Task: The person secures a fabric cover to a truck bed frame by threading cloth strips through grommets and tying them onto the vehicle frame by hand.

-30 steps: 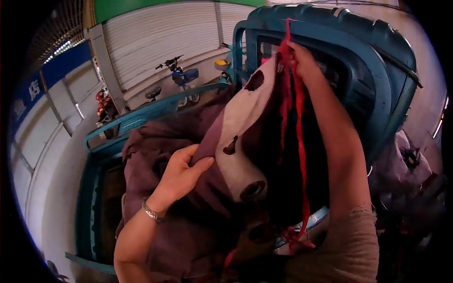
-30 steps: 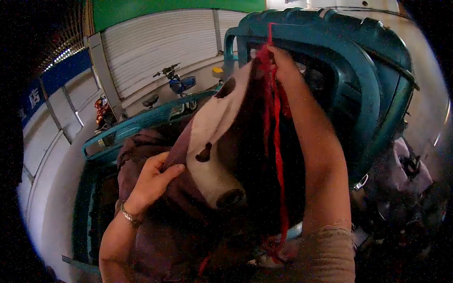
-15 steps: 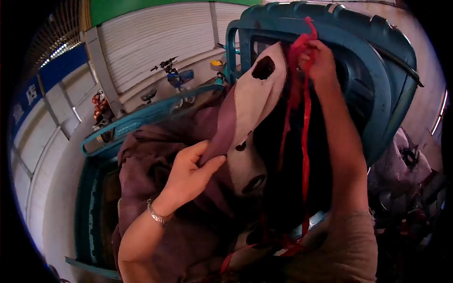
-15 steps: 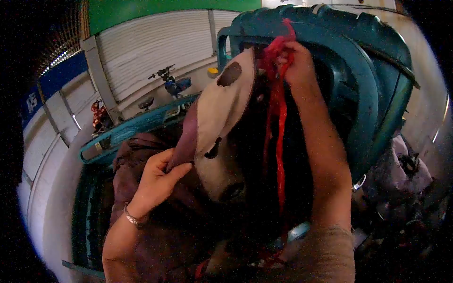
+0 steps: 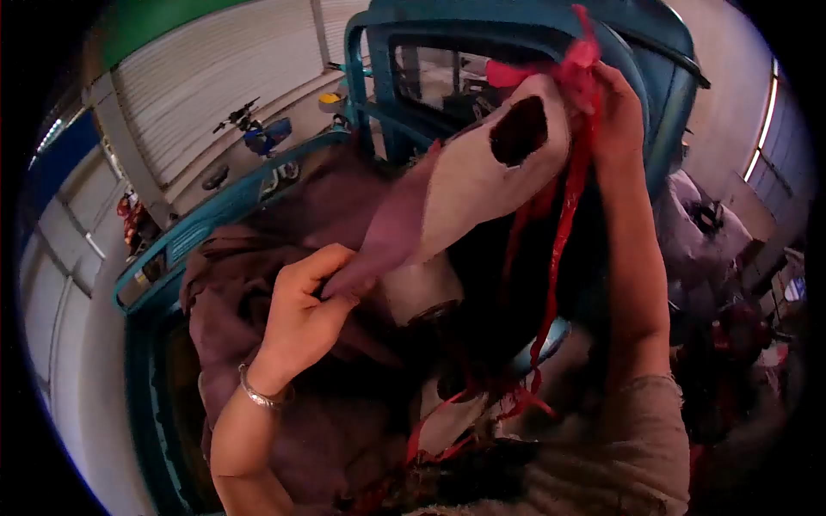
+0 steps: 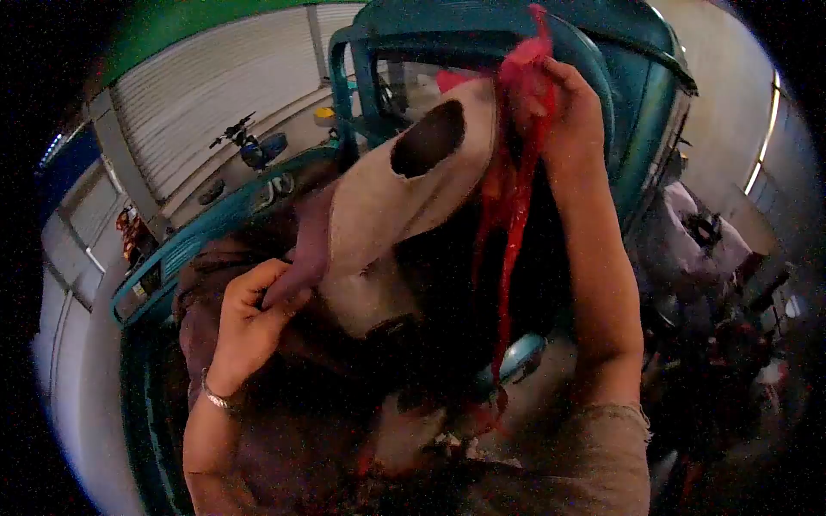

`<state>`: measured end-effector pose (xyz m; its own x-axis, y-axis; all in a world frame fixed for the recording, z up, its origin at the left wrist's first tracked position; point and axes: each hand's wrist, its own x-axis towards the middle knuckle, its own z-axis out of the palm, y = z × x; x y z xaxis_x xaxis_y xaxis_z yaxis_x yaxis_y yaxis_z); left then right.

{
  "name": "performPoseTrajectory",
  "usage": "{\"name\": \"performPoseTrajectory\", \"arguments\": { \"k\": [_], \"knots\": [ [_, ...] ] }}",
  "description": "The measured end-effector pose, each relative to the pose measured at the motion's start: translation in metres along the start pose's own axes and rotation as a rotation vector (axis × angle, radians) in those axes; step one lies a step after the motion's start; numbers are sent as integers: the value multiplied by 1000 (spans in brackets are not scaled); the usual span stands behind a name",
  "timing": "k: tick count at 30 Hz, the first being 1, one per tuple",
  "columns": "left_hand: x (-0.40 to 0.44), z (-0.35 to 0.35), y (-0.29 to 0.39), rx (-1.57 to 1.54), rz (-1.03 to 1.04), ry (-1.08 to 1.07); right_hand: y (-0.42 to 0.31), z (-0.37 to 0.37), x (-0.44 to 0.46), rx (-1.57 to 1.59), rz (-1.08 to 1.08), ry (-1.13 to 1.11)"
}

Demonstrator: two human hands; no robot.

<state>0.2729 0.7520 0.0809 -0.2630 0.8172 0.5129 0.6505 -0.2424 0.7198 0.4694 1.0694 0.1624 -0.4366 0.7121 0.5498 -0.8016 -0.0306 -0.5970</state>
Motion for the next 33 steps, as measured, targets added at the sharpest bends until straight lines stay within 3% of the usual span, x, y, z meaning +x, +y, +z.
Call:
{"name": "performPoseTrajectory", "arguments": {
  "k": [2,4,5,7,8,9,11,12,15,17,20,23,27,31,33],
  "knots": [
    [-8,-3,3,38,16,-8,-9,-3,-19,-92,-42,129],
    [-30,-11,4,83,-38,-73,-21,-29,-36,97,200,-95],
    [-37,-12,4,75,-40,-86,-25,-35,-41,92,199,-81],
    [-48,-14,4,62,-56,-282,-30,-26,-52,-218,316,26],
    [-53,-8,2,85,-46,-315,-24,-7,-64,-395,192,50],
    [-56,-2,3,76,-51,-328,-24,-4,-69,-400,199,64],
    [-62,13,6,183,303,-406,-22,0,-70,-613,244,98],
    [-65,21,5,184,318,-496,-20,4,-69,-635,242,161],
    [-65,48,16,66,430,-463,-21,19,-50,-795,204,143],
    [-71,67,17,8,460,-479,-38,17,-25,-744,285,8],
    [-88,75,42,-68,495,-561,-49,43,-11,-577,457,86],
    [-88,72,65,-246,528,-554,-60,-15,37,-770,80,209],
    [-81,93,51,-186,376,-569,-95,-39,34,-1002,1,167],
    [-69,112,37,-128,363,-613,-113,-54,50,-933,7,119],
    [-60,120,37,-148,335,-627,-128,-46,57,-1182,-106,71]
  ]
}}
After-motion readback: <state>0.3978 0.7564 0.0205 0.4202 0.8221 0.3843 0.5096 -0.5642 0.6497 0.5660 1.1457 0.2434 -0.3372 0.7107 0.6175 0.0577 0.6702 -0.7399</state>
